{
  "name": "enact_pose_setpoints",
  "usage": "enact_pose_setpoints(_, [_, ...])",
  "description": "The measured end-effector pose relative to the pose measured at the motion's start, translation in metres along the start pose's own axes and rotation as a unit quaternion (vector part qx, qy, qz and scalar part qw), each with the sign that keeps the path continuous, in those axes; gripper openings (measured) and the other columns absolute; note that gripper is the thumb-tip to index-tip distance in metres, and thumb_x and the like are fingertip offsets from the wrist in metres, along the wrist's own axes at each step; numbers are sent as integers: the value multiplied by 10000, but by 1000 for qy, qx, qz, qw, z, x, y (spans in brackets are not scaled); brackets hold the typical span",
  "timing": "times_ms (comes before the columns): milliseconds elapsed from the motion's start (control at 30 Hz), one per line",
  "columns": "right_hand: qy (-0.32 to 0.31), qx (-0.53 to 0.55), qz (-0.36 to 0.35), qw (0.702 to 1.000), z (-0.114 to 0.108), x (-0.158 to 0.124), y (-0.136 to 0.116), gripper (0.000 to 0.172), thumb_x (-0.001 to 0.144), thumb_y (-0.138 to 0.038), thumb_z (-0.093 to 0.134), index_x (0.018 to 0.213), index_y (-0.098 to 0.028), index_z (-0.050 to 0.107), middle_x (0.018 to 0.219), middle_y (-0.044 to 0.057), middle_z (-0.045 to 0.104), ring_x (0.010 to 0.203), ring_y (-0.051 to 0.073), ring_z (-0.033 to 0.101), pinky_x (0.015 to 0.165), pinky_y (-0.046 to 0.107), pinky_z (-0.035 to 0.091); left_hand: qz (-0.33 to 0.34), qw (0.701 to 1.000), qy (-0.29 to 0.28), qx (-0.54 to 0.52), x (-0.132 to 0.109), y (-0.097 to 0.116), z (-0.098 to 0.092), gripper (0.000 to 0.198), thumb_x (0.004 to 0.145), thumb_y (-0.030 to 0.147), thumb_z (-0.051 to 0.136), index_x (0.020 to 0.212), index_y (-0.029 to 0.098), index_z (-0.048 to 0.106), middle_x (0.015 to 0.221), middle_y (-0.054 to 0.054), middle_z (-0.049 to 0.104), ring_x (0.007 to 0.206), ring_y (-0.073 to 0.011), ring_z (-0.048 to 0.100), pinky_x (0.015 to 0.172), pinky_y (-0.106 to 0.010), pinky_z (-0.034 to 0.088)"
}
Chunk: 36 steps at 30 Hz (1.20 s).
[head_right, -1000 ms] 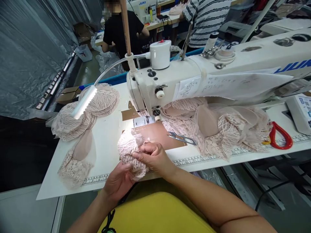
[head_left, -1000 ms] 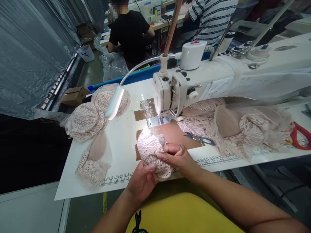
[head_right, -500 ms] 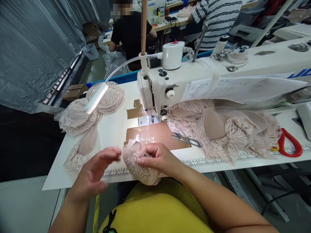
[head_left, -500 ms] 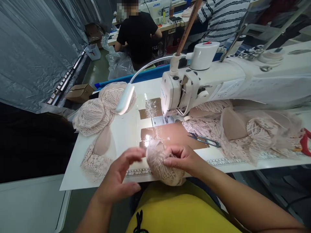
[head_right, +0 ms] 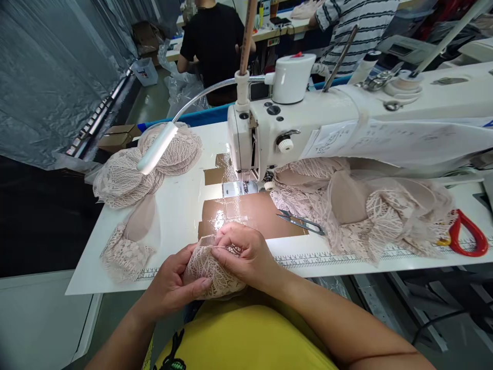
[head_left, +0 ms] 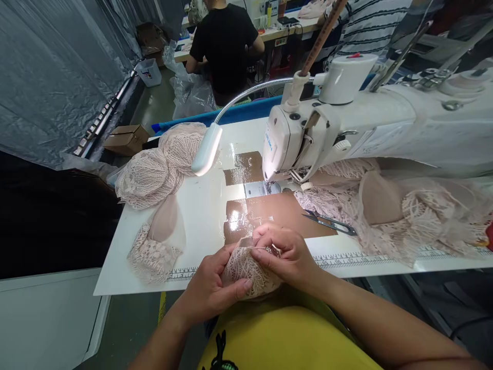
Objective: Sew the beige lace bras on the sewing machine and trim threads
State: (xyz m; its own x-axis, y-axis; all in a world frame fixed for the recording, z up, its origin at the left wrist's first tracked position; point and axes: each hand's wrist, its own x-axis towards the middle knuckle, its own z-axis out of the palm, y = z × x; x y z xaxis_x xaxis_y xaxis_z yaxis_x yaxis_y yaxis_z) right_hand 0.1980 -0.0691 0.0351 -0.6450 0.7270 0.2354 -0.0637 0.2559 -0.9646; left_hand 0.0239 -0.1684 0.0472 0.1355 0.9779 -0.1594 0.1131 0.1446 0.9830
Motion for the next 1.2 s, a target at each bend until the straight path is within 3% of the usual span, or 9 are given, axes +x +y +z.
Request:
enact_pose_setpoints(133, [-3, 18, 21, 1000, 4, 1, 2, 180, 818, -237, 602, 654, -190, 547, 768, 31, 643, 716, 153, 601, 638, 269, 466, 18, 999, 19, 44, 0, 2, -8, 429, 801, 280, 644, 1210, 185, 556, 1060, -76, 633, 931, -218, 586, 826, -299, 467])
enact_pose_setpoints(300, [-23, 7, 47, 999, 6, 1, 6, 132, 830, -257, 594, 720, -187, 571, 788, 31, 652, 709, 148, 598, 646, 269, 459, 17, 992, 47, 118, 3, 1, -11, 199, 868, 288, 548, 990, 152, 627, 839, -46, 626, 719, -153, 553, 660, -245, 431])
enact_pose_setpoints(600, [-45, 7, 43, 998, 6, 1, 10, 102, 823, -288, 630, 795, -190, 632, 802, 34, 659, 743, 157, 606, 687, 281, 483, 37, 988, 30, 146, 5, -4, -9, 220, 915, 288, 449, 831, 142, 591, 756, -38, 596, 678, -141, 529, 623, -238, 397])
enact_pose_setpoints(767, [-10, 4, -23, 1000, 9, 3, 5, 91, 808, -232, 632, 727, -190, 638, 813, 44, 663, 736, 154, 625, 668, 283, 505, 46, 990, 13, 136, 5, -1, -7, 231, 917, 277, 436, 829, 149, 607, 737, -40, 595, 652, -136, 514, 611, -236, 399])
enact_pose_setpoints(967, [0, 10, 19, 1000, 9, 0, 7, 125, 798, -240, 640, 690, -189, 601, 768, 35, 660, 705, 152, 619, 647, 282, 497, 62, 987, 23, 147, 6, 4, -6, 174, 877, 238, 517, 1008, 162, 603, 841, -42, 630, 710, -141, 548, 653, -235, 421])
enact_pose_setpoints(1200, [-37, -9, 53, 998, 2, 2, 8, 127, 811, -260, 629, 712, -181, 618, 745, 29, 653, 681, 143, 594, 633, 276, 473, 52, 988, 42, 137, 14, 1, -7, 172, 895, 262, 495, 891, 148, 623, 750, -27, 596, 656, -125, 514, 616, -228, 397])
